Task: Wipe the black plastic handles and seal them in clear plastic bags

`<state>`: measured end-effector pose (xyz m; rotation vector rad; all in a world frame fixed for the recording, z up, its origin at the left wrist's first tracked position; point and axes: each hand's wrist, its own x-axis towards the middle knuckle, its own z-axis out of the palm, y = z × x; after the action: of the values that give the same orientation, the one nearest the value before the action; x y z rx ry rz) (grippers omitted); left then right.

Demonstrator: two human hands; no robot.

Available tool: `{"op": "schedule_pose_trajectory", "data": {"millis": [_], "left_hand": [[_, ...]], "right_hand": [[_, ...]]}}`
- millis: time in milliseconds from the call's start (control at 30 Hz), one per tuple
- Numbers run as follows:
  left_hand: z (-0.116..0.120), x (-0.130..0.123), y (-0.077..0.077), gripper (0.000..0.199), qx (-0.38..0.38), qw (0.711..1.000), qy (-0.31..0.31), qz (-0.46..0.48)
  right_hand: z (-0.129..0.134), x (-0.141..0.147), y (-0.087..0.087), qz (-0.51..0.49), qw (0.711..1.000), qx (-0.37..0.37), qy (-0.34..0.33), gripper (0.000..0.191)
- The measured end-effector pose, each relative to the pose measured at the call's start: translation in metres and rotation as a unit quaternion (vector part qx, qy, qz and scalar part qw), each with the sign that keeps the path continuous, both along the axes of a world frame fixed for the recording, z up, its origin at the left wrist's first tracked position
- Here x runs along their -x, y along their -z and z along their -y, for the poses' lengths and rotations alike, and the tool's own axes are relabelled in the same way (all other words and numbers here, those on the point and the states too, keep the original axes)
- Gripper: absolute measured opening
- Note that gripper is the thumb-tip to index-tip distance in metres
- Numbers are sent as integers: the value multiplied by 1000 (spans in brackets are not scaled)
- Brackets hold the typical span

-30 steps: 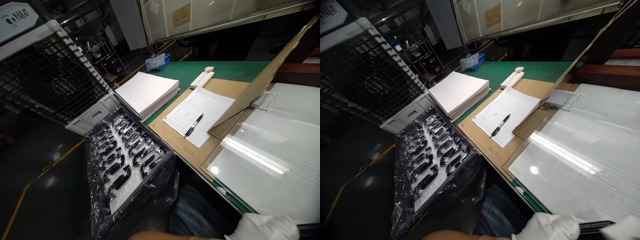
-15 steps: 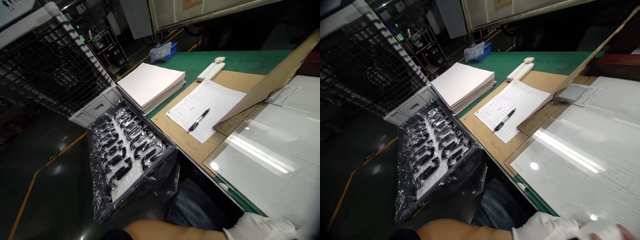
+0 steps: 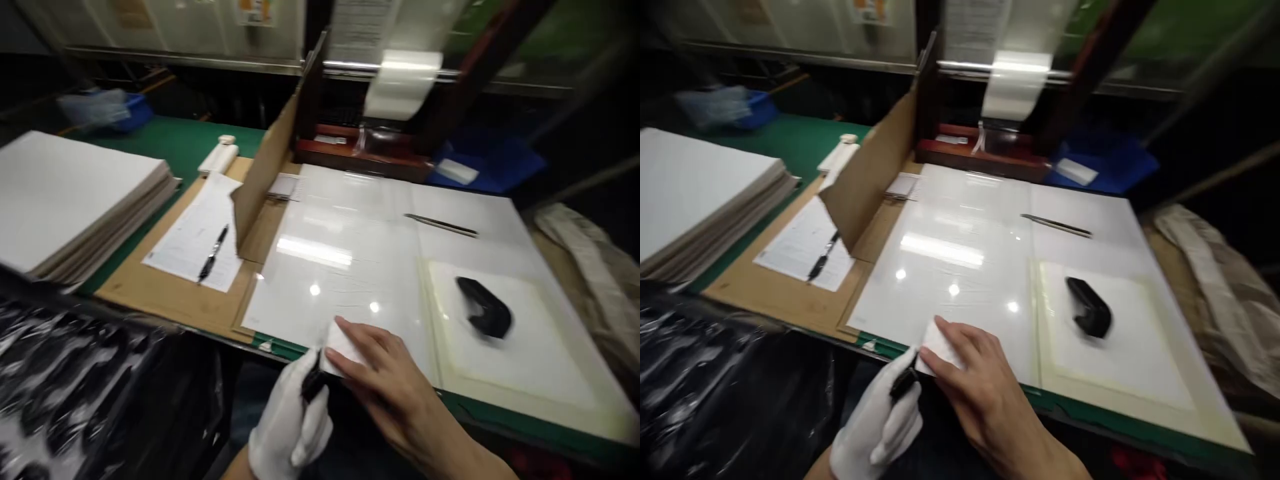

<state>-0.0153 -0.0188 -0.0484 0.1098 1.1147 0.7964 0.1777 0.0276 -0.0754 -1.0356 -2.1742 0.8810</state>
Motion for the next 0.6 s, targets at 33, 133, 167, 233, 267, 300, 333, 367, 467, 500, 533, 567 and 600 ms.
{"op": "schedule_pose_trajectory", "data": {"millis": [33,133,167,233,267,300,333,367,467,500,533,567,600], "left_hand": [[2,1,1,36,6,1000,1,-13],[8,4,-2,41,7,998,29,-57],[8,5,-6,46,4,997,43,-66],[3,4,-15,56,-9,994,74,-83],[-1,3,-20,59,-23,991,99,-93],[-6,1,-24,59,-49,984,127,-115],[-12,0,-27,56,-85,972,160,-148],[-17,-2,-30,50,-123,956,191,-185],[-28,-3,-31,29,-191,916,223,-272],[-29,-2,-29,24,-199,911,217,-288],[-29,0,-26,20,-207,907,211,-301],[-28,2,-23,17,-214,904,207,-307],[-27,4,-19,14,-215,905,200,-308]], "right_hand": [[-3,-3,-6,-10,998,63,6,44],[-14,-18,-23,-99,937,333,43,41],[-16,-24,-29,-141,898,415,36,44],[-15,-31,-39,-225,836,499,32,48],[-13,-32,-43,-259,827,497,46,49],[-9,-30,-47,-282,834,470,66,47],[-5,-27,-49,-290,855,423,75,44],[-1,-22,-49,-285,888,355,62,42],[7,-6,-42,-208,971,105,-62,41],[8,-2,-38,-178,980,46,-75,41],[8,2,-34,-151,986,9,-64,40],[8,5,-30,-131,990,-8,-45,39],[7,9,-27,-114,993,-17,-39,39]]}}
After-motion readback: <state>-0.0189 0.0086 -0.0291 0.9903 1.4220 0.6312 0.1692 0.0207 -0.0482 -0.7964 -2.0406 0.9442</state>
